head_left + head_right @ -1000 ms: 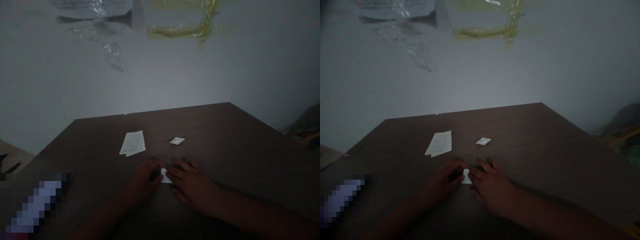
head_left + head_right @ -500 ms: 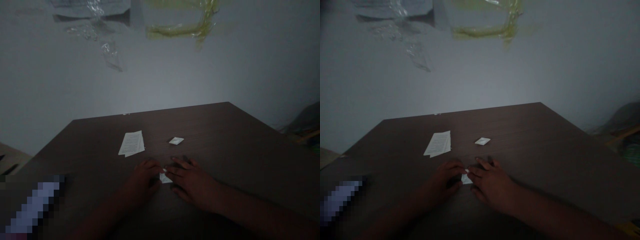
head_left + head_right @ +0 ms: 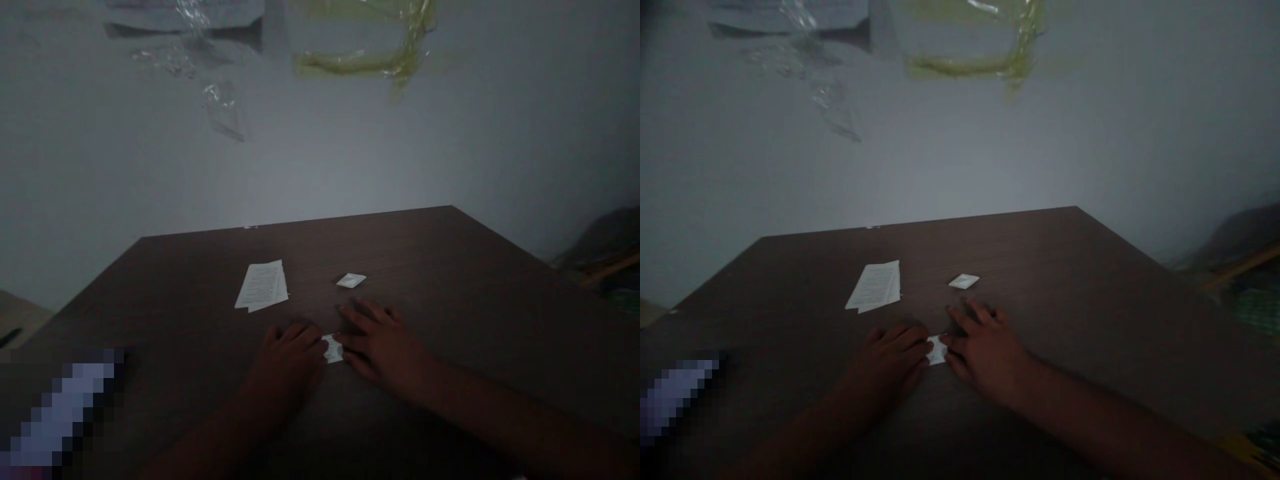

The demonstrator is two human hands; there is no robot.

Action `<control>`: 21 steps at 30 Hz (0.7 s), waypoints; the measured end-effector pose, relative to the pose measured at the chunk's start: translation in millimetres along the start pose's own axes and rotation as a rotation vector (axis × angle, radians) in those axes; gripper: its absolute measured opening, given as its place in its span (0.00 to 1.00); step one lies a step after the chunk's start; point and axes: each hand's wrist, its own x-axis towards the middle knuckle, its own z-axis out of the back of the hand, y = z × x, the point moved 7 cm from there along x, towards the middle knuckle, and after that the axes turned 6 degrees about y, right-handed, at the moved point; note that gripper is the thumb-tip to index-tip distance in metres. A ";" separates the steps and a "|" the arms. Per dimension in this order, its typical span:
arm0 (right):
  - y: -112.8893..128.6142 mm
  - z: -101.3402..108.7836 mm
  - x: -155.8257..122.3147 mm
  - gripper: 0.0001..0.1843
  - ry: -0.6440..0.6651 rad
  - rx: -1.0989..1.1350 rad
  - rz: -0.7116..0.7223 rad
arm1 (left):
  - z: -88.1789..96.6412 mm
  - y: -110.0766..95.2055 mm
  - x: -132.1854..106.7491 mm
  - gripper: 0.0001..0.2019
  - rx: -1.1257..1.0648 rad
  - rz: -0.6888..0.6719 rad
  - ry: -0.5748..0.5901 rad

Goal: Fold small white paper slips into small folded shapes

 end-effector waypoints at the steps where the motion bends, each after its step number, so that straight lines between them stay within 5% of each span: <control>1: -0.7 0.3 0.3 0.21 0.010 0.003 -0.007 | 1.0 0.2 -0.5 0.17 -0.016 -0.001 -0.017; 10: -19.4 5.5 3.7 0.24 -0.050 -0.116 -0.140 | -7.1 6.6 1.2 0.16 0.005 -0.024 -0.053; 21: 3.0 1.7 -0.2 0.20 -0.005 -0.011 0.024 | -22.1 10.4 3.1 0.16 0.002 -0.025 -0.097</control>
